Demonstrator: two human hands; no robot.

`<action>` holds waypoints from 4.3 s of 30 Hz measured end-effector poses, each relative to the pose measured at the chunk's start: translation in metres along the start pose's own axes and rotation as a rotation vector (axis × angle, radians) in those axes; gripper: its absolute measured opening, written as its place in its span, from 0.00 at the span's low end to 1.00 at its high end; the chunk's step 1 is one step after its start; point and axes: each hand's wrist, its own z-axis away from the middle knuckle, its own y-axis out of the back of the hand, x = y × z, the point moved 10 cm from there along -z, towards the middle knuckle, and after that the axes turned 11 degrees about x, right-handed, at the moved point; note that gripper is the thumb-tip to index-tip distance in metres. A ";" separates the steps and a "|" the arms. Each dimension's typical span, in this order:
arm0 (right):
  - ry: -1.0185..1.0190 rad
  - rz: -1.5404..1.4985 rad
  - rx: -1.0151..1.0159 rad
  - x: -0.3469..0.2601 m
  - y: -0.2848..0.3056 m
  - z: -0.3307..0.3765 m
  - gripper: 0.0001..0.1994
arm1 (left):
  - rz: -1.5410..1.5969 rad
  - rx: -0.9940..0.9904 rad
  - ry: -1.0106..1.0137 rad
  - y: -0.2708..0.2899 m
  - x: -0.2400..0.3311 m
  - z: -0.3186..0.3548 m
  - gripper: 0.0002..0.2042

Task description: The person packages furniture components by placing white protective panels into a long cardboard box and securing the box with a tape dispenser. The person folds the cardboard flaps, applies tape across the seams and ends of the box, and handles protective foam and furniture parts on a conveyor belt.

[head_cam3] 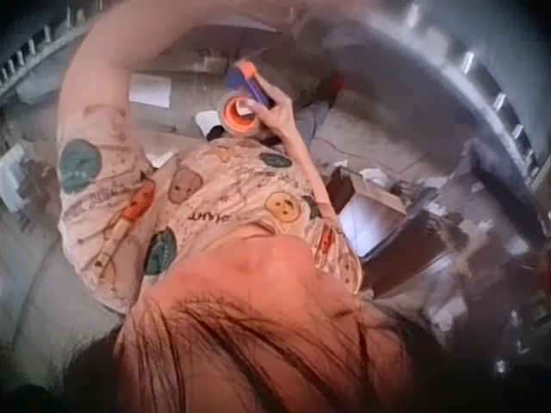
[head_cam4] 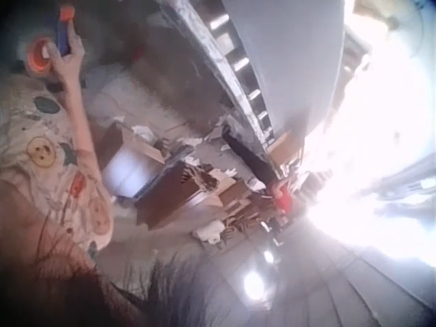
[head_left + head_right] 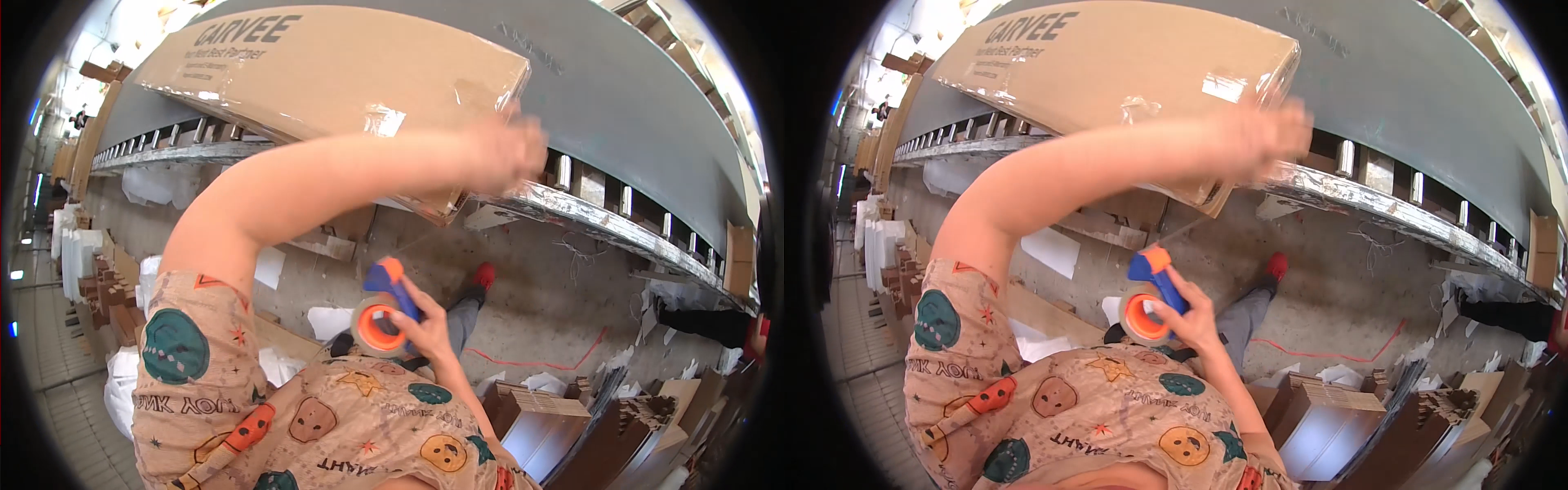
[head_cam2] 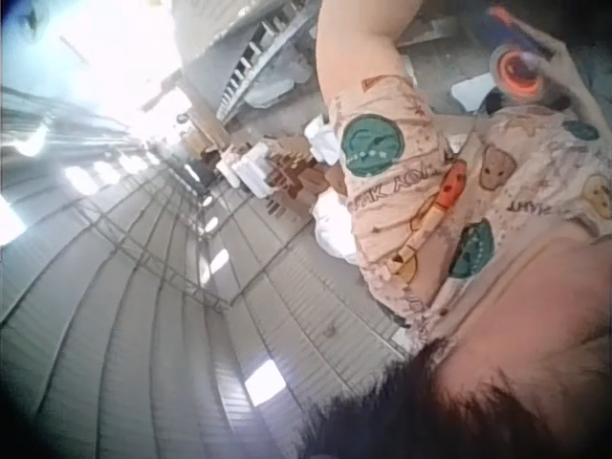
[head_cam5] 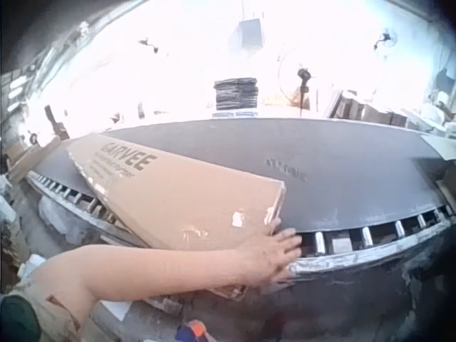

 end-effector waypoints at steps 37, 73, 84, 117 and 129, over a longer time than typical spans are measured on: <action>-0.075 -0.158 -0.525 -0.156 -0.342 -0.214 0.28 | 0.007 0.169 1.985 0.229 -0.113 0.682 0.14; 0.779 1.193 -0.067 -0.168 -0.736 -0.434 0.24 | -0.170 1.436 2.015 0.531 -0.774 1.076 0.33; 0.702 1.532 0.560 -0.177 -0.614 -0.364 0.20 | 0.197 1.077 1.880 0.554 -0.823 1.043 0.28; 0.260 0.699 0.097 -0.183 -0.534 -0.477 0.31 | -0.285 -0.315 1.714 0.506 -0.491 0.794 0.27; 0.665 1.569 0.123 -0.090 -0.822 -0.230 0.49 | 0.215 0.695 1.484 0.488 -0.534 0.854 0.21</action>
